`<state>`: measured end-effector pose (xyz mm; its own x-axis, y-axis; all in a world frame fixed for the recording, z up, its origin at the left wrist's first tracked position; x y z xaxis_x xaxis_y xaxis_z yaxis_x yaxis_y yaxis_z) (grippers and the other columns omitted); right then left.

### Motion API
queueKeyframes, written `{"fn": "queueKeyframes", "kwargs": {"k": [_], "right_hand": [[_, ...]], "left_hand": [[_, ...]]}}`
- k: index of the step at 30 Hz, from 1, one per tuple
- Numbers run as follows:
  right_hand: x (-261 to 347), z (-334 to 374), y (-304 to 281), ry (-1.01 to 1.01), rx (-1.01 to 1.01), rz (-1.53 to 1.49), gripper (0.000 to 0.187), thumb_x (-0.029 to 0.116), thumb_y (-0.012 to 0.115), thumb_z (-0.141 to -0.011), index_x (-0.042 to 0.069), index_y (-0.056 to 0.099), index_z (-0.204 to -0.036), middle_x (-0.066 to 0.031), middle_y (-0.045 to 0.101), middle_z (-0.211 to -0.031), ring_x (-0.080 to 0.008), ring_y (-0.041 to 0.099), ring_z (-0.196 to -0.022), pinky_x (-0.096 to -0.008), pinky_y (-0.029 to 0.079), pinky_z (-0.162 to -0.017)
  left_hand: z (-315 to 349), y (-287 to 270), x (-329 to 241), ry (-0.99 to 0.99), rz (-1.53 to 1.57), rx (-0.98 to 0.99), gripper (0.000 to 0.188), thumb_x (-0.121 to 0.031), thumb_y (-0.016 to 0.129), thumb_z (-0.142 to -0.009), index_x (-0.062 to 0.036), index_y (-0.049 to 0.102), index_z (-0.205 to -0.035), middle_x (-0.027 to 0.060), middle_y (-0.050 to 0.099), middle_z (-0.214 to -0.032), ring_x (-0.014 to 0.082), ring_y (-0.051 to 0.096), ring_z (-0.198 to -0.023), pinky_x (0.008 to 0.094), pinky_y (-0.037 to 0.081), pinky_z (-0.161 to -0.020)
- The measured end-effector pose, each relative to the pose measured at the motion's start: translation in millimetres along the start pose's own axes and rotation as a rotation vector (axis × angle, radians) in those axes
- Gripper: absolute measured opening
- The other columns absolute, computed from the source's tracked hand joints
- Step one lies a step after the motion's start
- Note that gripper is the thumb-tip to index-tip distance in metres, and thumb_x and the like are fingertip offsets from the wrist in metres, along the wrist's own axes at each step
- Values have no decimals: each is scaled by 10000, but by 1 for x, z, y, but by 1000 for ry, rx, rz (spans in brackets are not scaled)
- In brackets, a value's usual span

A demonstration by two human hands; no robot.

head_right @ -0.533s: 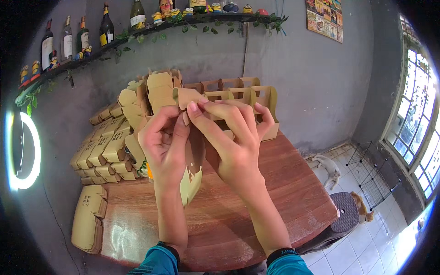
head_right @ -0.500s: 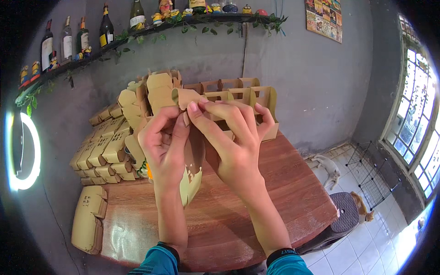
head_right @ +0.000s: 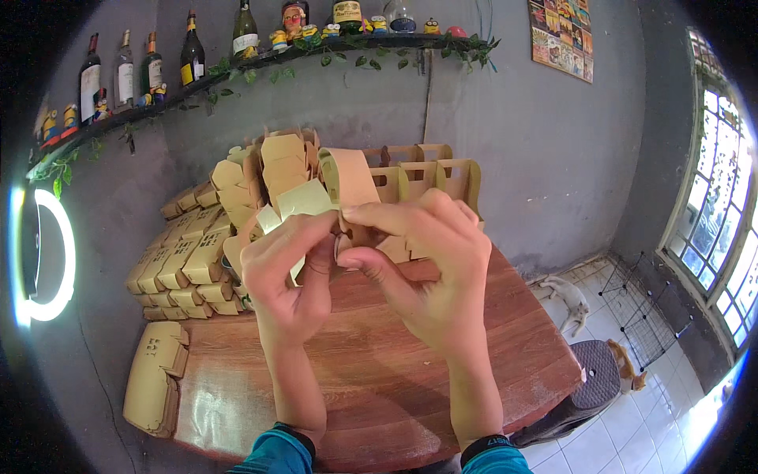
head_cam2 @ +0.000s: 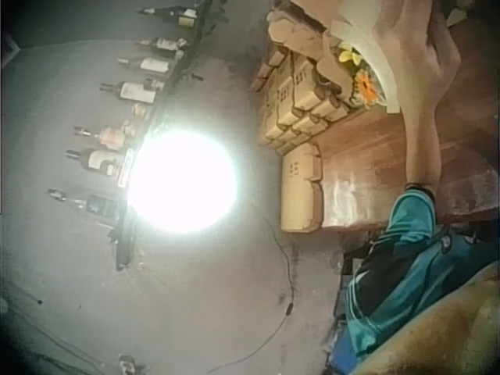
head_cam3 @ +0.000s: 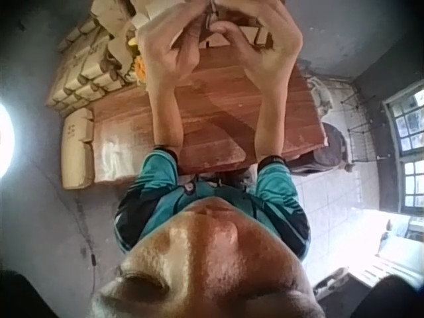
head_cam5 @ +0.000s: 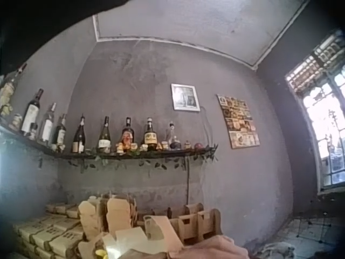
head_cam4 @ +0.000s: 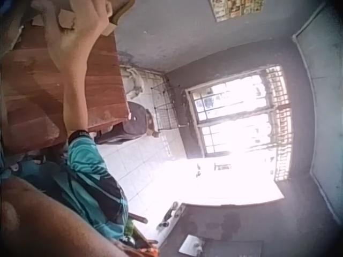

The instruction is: The recorder folds and assembles flat cardboard pastry boxes at a table.

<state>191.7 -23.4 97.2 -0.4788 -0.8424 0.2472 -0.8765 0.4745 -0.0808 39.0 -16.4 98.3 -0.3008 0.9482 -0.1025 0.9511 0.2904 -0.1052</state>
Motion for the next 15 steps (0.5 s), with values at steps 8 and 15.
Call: {"fn": "queueKeyframes", "kwargs": {"k": [8,15], "right_hand": [[-1,1,-5,-12,54,99,344,205,880,-637,137,751,-948,38,549,-707,-142,517,-657,-302,319,-701],[21,-2,1,-256,31,333,363,164,858,-635,116,741,-976,13,606,-789,-166,581,-751,-334,400,-788]], "left_hand": [[-2,12,-12,116,-86,98,270,117,592,-692,-13,692,-907,67,652,-723,249,572,-614,329,433,-603],[10,13,34,-361,180,-93,171,106,567,-859,30,668,-973,84,688,-785,119,654,-717,275,517,-673]]}}
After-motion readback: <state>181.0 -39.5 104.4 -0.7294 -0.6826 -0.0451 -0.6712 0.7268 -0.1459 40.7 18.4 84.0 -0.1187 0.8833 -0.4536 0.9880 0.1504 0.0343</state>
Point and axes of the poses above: each hand's wrist, its own z-axis away from the middle knuckle, its own y-axis out of the palm, x = y × z, the point moved 10 cm from there along -z, towards the middle knuckle
